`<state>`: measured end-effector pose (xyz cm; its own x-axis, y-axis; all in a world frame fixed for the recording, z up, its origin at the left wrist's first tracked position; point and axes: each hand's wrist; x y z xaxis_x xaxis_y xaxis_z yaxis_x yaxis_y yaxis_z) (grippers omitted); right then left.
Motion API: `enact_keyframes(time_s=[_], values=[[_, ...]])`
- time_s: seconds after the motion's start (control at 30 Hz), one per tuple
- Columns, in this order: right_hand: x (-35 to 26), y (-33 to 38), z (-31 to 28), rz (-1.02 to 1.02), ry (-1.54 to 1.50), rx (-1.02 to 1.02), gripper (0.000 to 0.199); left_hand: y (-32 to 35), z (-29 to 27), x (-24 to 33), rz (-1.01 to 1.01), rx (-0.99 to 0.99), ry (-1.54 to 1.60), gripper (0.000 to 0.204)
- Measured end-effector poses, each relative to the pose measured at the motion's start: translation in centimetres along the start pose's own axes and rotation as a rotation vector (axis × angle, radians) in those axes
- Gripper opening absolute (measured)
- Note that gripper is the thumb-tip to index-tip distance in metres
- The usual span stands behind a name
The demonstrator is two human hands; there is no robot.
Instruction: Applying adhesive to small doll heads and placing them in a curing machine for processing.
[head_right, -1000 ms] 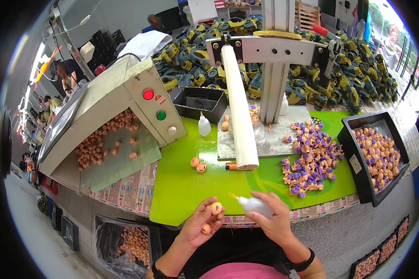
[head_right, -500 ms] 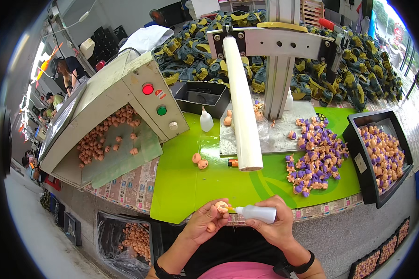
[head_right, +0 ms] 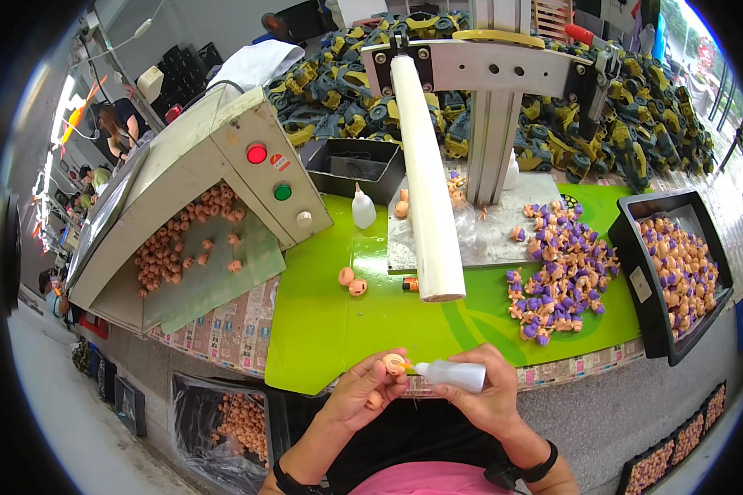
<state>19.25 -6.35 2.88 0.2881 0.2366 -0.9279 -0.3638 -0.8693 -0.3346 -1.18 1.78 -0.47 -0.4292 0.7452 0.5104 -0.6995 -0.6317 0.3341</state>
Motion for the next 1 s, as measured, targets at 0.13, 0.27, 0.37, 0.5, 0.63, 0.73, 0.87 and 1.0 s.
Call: enact_keyframes(time_s=[0.13,0.27,0.37,0.5,0.63,0.73,0.87,1.0], values=[[-0.1,-0.1,-0.1,-0.001,0.026,0.025,0.036,0.0,-0.1,-0.1,0.011,-0.013,0.002,0.039],[-0.6,-0.1,-0.6,-0.012,0.074,0.020,0.034,0.1,0.0,0.0,0.013,-0.022,0.007,0.039],[-0.4,0.0,-1.1,-0.074,0.119,-0.007,0.037,0.1,0.1,0.0,0.008,-0.010,0.009,0.038],[-0.7,0.2,-1.1,-0.074,0.127,-0.012,0.035,0.1,0.0,0.0,0.021,-0.020,0.023,0.037],[0.1,0.1,-0.2,0.012,0.010,0.145,0.031,0.3,0.1,0.1,0.041,-0.005,0.019,0.035],[0.6,-1.4,0.3,-0.007,0.123,0.114,0.034,0.6,0.5,0.5,0.107,-0.002,-0.010,0.037],[2.4,-2.9,1.3,-0.038,0.211,0.005,0.039,1.0,0.2,0.7,0.135,0.007,-0.029,0.040],[3.4,-3.5,2.4,-0.022,0.155,0.006,0.035,1.0,0.5,0.6,0.157,0.003,-0.056,0.039]])
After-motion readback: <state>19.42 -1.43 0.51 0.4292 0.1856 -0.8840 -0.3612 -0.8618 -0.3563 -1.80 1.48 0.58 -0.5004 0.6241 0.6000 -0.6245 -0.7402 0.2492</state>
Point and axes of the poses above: each hand's wrist, its own y-axis away from the middle knuckle, its own z-axis out of the palm, x = y × z, and after that the axes turned 2 degrees about x, right-handed
